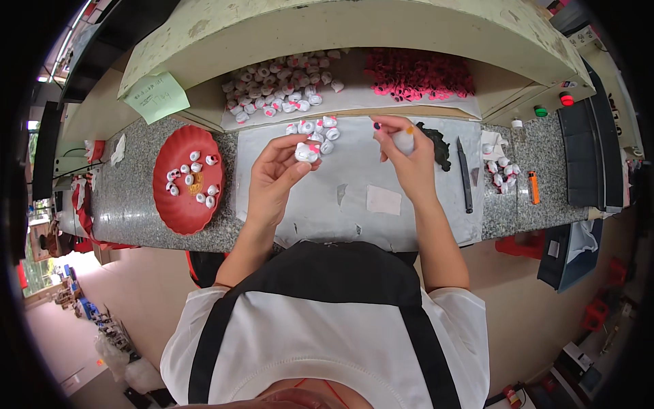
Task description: Assembling small Hello Kitty figurines using a glue bottle at a factory workbench.
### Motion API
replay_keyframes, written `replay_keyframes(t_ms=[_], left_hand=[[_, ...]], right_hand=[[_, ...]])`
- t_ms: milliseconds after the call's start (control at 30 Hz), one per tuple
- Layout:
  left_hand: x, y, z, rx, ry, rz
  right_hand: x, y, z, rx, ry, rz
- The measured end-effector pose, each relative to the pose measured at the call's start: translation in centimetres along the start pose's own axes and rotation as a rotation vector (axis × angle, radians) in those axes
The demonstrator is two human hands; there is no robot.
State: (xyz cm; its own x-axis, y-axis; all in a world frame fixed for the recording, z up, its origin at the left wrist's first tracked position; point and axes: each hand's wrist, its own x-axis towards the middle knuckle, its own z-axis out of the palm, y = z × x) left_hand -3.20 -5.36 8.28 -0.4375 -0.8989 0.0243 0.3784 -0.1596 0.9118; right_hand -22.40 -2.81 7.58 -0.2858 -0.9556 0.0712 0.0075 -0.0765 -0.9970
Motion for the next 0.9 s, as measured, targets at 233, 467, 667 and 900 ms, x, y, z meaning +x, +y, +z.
replay_keyframes(t_ms=[233, 467, 667, 900], left_hand=[[-0.2, 0.8, 1.2, 0.119, -0.062, 0.111], [-0.7, 0.8, 1.2, 0.354, -0.061, 0.212], [-0.8, 1.0, 1.0, 0.438, -0.071, 0.189], [-0.9, 0.4, 1.1, 0.248, -0.058, 0.147]], right_hand=[[-3.5, -3.4, 1.6, 0.108, -0.095, -0.092], [-3.1, -3.6, 3.1, 0.212, -0.236, 0.016], [-2.7, -2.7, 3.4, 0.23, -0.226, 0.064], [-3.1, -2.6, 3.7, 0.231, -0.198, 0.069]])
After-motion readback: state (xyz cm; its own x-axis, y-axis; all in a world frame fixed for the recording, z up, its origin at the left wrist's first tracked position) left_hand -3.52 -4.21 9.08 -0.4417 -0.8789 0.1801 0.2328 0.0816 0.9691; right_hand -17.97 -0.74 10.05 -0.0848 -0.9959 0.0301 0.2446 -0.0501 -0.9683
